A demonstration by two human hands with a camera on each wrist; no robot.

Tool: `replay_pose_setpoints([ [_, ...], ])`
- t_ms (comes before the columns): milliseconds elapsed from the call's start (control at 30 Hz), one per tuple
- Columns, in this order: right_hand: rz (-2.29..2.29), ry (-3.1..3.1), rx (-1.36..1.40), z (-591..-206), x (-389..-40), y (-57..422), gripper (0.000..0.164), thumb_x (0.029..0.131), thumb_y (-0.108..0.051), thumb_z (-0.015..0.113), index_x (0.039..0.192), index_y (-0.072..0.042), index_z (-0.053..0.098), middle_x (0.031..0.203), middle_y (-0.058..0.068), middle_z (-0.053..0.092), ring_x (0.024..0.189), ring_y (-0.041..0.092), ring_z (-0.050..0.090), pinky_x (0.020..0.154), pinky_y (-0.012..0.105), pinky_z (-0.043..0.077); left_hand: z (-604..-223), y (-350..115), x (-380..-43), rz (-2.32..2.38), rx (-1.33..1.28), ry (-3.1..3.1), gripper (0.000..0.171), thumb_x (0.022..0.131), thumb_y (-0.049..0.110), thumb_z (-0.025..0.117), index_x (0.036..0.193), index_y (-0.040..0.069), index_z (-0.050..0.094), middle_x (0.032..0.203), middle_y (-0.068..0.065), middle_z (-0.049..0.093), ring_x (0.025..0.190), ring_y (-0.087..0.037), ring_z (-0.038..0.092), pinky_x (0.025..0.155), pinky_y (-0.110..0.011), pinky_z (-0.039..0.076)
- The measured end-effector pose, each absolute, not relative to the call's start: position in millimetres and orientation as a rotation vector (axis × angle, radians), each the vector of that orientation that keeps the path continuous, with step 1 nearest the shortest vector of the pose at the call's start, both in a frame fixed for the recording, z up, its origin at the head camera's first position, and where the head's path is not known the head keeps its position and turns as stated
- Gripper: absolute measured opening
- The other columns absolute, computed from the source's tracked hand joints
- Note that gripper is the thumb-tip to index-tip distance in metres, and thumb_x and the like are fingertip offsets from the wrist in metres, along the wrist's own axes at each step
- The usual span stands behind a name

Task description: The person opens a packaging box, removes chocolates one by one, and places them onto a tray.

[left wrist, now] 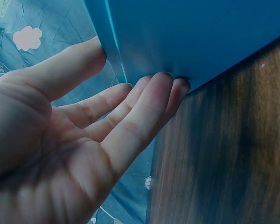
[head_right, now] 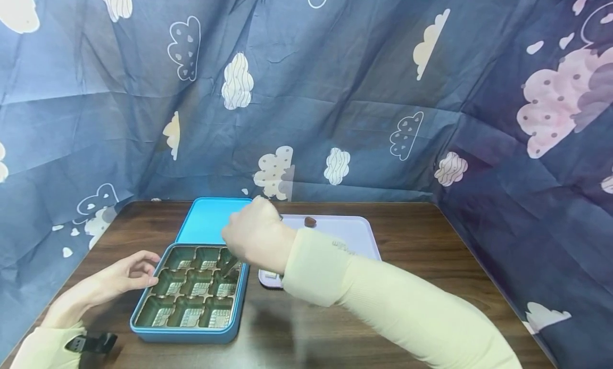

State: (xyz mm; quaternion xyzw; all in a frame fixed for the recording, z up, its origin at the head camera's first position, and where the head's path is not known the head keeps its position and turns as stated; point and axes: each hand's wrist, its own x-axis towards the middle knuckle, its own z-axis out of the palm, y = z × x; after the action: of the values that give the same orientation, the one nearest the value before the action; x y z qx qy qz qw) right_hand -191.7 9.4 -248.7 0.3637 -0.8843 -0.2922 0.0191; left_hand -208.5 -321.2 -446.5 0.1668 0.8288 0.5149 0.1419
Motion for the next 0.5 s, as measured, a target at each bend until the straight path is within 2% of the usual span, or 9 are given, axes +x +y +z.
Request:
replay_pose_setpoints([
  [167,-0.887,-2.753,1.086,-228.2,-193.1,28.5,0.019,0.09,-0.023,0.066,0.072,-0.028,0.064,0.073,-0.008,0.062,0.06,0.012,0.054,0.056,0.037,0.05,-446.3,-321.2,-208.0,1.486,0.481,2.396,0.046,0.093,0.011,0.066,0.125,-0.01,0.04,0.093,-0.011,0.051,0.084,-0.013,0.058,0.077,-0.026,0.049],
  [300,-0.881,-2.814,1.033,-220.7,-200.0,48.5,0.015,0.079,-0.025,0.077,0.072,-0.027,0.064,0.07,-0.008,0.059,0.06,0.013,0.054,0.054,0.038,0.049,-447.8,-321.4,-207.9,1.488,0.491,2.406,0.045,0.093,0.011,0.066,0.125,-0.009,0.041,0.093,-0.011,0.052,0.084,-0.013,0.058,0.078,-0.026,0.048],
  [433,-0.847,-2.871,0.98,-220.7,-211.1,77.4,0.023,0.083,-0.036,0.075,0.069,-0.025,0.062,0.067,-0.006,0.057,0.058,0.015,0.054,0.053,0.04,0.049,-448.3,-321.6,-208.2,1.483,0.491,2.412,0.045,0.093,0.012,0.067,0.125,-0.009,0.042,0.093,-0.011,0.052,0.084,-0.013,0.058,0.078,-0.026,0.048],
  [500,-0.823,-2.887,0.951,-223.1,-216.9,94.3,0.029,0.09,-0.04,0.068,0.067,-0.024,0.06,0.067,-0.005,0.056,0.056,0.016,0.053,0.052,0.041,0.049,-448.4,-322.1,-208.3,1.48,0.48,2.413,0.046,0.093,0.012,0.067,0.125,-0.008,0.042,0.093,-0.011,0.052,0.084,-0.014,0.058,0.077,-0.026,0.048],
])
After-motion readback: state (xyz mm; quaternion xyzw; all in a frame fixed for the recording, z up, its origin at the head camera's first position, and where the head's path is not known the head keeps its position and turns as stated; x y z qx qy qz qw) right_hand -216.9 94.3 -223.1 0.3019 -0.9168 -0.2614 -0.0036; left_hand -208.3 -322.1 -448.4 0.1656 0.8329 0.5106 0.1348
